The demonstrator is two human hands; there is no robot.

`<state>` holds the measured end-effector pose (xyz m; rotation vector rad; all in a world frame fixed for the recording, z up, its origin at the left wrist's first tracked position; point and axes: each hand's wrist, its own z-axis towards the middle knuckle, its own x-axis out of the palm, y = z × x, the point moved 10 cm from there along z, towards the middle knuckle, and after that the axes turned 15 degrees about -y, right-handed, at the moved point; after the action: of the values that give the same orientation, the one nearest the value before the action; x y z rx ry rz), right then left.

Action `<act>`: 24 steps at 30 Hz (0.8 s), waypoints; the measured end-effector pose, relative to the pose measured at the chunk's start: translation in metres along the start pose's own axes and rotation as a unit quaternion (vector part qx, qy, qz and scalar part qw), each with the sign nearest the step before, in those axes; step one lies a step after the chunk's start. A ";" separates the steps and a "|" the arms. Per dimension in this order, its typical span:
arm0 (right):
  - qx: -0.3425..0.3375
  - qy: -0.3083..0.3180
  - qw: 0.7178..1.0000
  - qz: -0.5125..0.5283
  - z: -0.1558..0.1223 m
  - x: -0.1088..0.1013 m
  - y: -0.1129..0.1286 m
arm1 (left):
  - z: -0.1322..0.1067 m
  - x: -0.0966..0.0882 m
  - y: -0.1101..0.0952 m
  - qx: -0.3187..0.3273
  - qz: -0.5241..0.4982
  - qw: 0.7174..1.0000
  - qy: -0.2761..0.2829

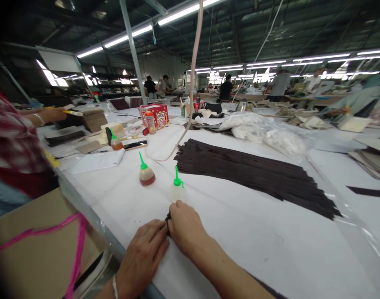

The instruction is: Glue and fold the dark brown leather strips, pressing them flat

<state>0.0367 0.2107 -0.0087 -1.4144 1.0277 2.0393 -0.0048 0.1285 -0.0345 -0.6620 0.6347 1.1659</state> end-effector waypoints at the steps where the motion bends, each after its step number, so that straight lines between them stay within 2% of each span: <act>1: 0.002 0.007 1.000 -0.005 -0.004 0.005 -0.001 | 0.000 0.000 0.000 0.000 0.002 1.000 -0.002; 3: 0.005 0.021 1.000 -0.016 -0.021 0.009 -0.011 | 0.000 0.000 0.001 0.000 0.011 1.000 -0.006; 5: 0.019 0.042 0.998 -0.031 -0.049 0.005 -0.032 | 0.000 0.000 0.002 -0.005 0.016 1.000 -0.003; 8: 0.073 0.087 0.991 -0.075 -0.098 -0.012 -0.078 | 0.001 -0.001 0.003 -0.012 0.018 1.000 0.000; 10: 0.104 0.100 0.985 -0.099 -0.116 -0.025 -0.099 | 0.001 -0.001 0.002 -0.010 0.018 1.000 0.001; 12: 0.108 0.066 0.988 -0.084 -0.110 -0.037 -0.096 | 0.001 -0.001 0.001 -0.002 0.021 1.000 0.002; 14: 0.075 0.003 0.996 -0.038 -0.083 -0.042 -0.069 | 0.000 -0.001 0.000 0.007 0.027 1.000 0.000; 16: 0.025 -0.037 0.999 -0.003 -0.053 -0.034 -0.035 | -0.001 0.000 0.000 0.014 0.031 0.999 0.003; 18: -0.002 -0.041 0.999 0.006 -0.036 -0.017 -0.014 | -0.001 0.001 0.000 0.018 0.030 0.999 0.007; 19: -0.002 -0.039 0.999 0.004 -0.035 -0.010 -0.013 | -0.002 0.002 0.000 0.020 0.029 0.999 0.008; 21: 0.010 -0.034 0.999 -0.002 -0.051 -0.004 -0.027 | -0.002 0.002 0.002 0.021 0.028 0.999 0.007; 24: 0.065 0.000 0.997 -0.033 -0.106 -0.016 -0.079 | -0.003 0.003 0.004 0.018 0.026 0.999 0.008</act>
<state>0.1615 0.1776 -0.0399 -1.3650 1.0773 1.8898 -0.0084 0.1297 -0.0394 -0.6282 0.6894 1.1962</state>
